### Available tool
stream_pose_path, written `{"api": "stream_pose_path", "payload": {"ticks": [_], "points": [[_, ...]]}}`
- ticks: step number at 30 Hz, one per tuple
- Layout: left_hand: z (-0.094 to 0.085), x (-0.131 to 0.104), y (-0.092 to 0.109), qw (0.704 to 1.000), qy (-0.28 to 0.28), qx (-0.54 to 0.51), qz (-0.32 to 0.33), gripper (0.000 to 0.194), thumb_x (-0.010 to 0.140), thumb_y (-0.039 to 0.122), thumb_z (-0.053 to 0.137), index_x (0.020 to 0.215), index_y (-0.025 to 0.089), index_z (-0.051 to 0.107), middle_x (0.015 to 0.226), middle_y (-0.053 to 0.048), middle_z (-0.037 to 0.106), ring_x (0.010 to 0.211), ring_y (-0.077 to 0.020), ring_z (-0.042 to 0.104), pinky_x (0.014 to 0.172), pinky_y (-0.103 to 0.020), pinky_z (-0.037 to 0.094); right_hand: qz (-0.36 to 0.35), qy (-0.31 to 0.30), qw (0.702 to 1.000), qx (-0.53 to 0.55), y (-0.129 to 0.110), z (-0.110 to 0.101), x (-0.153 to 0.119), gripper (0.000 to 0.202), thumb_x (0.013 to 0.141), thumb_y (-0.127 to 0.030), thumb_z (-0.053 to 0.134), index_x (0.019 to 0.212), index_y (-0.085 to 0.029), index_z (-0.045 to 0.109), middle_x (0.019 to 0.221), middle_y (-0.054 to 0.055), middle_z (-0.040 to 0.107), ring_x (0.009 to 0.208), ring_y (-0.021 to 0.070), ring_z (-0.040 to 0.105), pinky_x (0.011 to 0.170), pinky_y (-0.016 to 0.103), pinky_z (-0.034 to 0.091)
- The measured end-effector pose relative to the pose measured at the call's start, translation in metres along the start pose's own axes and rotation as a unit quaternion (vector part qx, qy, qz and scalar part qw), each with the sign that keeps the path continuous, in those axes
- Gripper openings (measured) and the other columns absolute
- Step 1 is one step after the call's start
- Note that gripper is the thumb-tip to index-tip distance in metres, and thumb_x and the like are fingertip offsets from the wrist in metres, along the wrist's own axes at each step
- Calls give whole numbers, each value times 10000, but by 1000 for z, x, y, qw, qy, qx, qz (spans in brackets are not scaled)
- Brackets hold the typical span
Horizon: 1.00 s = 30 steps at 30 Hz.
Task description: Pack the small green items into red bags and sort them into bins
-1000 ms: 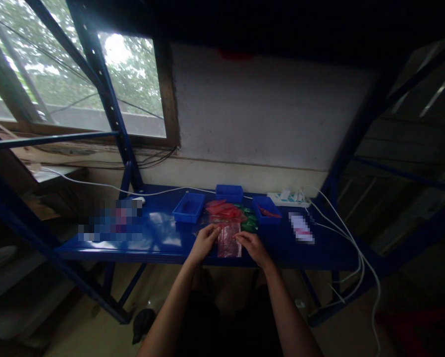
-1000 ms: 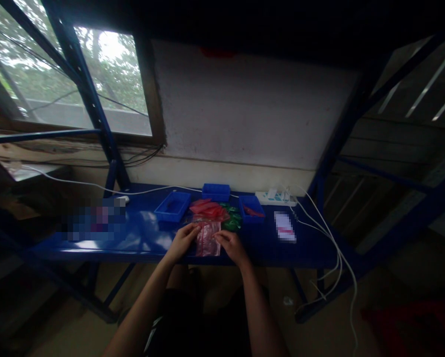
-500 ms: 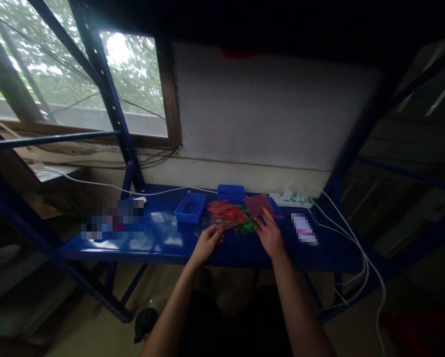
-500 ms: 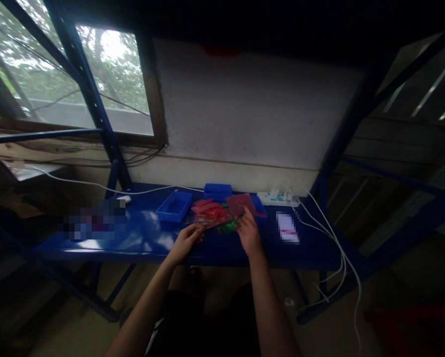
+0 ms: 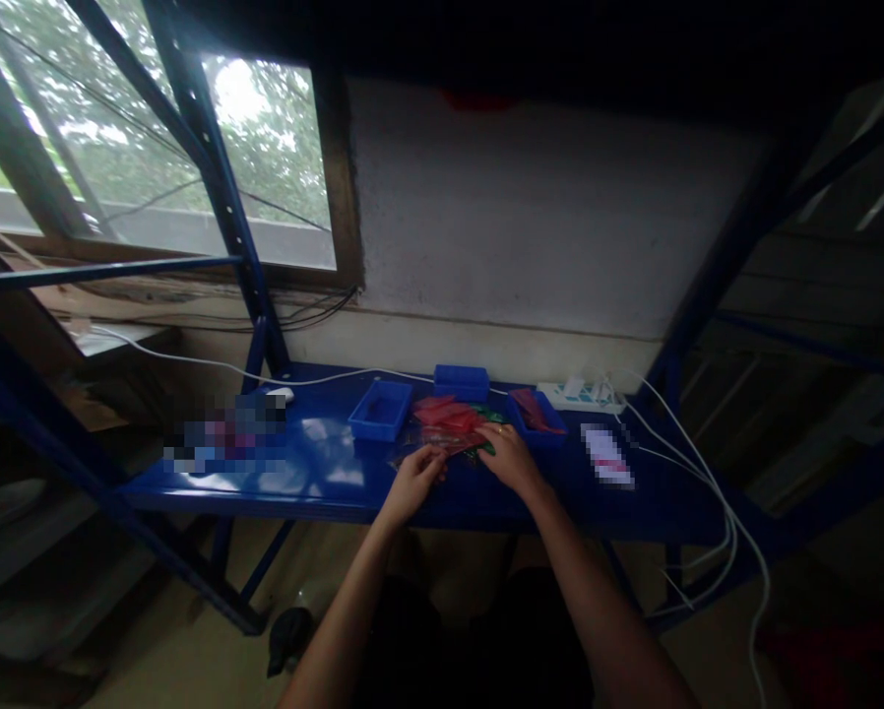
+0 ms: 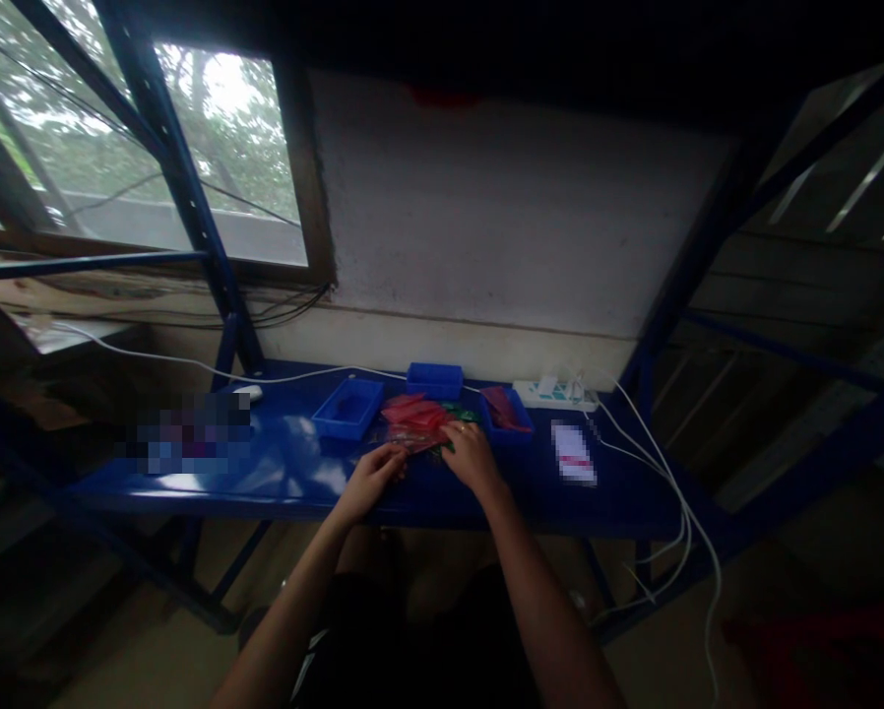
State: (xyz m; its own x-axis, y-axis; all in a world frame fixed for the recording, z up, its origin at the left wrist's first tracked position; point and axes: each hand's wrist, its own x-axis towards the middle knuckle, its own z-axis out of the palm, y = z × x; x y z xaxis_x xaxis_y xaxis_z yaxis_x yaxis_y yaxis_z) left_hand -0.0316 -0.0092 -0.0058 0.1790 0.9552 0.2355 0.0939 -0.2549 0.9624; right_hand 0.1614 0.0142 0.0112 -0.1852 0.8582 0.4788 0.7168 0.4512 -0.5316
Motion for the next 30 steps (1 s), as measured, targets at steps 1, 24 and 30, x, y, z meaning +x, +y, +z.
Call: {"api": "stream_pose_path", "payload": {"ticks": [1, 24, 30], "points": [[0, 0, 0, 1000, -2, 1, 2, 332, 761, 477, 557, 791, 149, 598, 611, 6, 577, 550, -127, 519, 536, -227, 397, -10, -8, 999, -49, -4, 1, 0, 361, 714, -66, 564, 1023, -210, 682, 1105, 94, 664, 1050, 264, 543, 949, 421, 388], [4, -1, -14, 995, -94, 24, 35, 442, 651, 337, 733, 1033, 135, 642, 884, -55, 655, 745, -160, 572, 705, -263, 451, -102, 170, 979, -38, -42, -17, -7, 203, 850, -156, 473, 855, -202, 670, 838, 70, 689, 842, 214, 617, 796, 337, 467], [1, 0, -6, 997, -45, 40, 40, 278, 795, 388, 581, 896, 135, 637, 814, -39, 643, 719, -151, 559, 682, -254, 437, -2, 139, 978, 156, -35, 3, -23, 160, 833, -262, 493, 832, -193, 638, 828, 67, 668, 756, 193, 633, 664, 286, 491]]}}
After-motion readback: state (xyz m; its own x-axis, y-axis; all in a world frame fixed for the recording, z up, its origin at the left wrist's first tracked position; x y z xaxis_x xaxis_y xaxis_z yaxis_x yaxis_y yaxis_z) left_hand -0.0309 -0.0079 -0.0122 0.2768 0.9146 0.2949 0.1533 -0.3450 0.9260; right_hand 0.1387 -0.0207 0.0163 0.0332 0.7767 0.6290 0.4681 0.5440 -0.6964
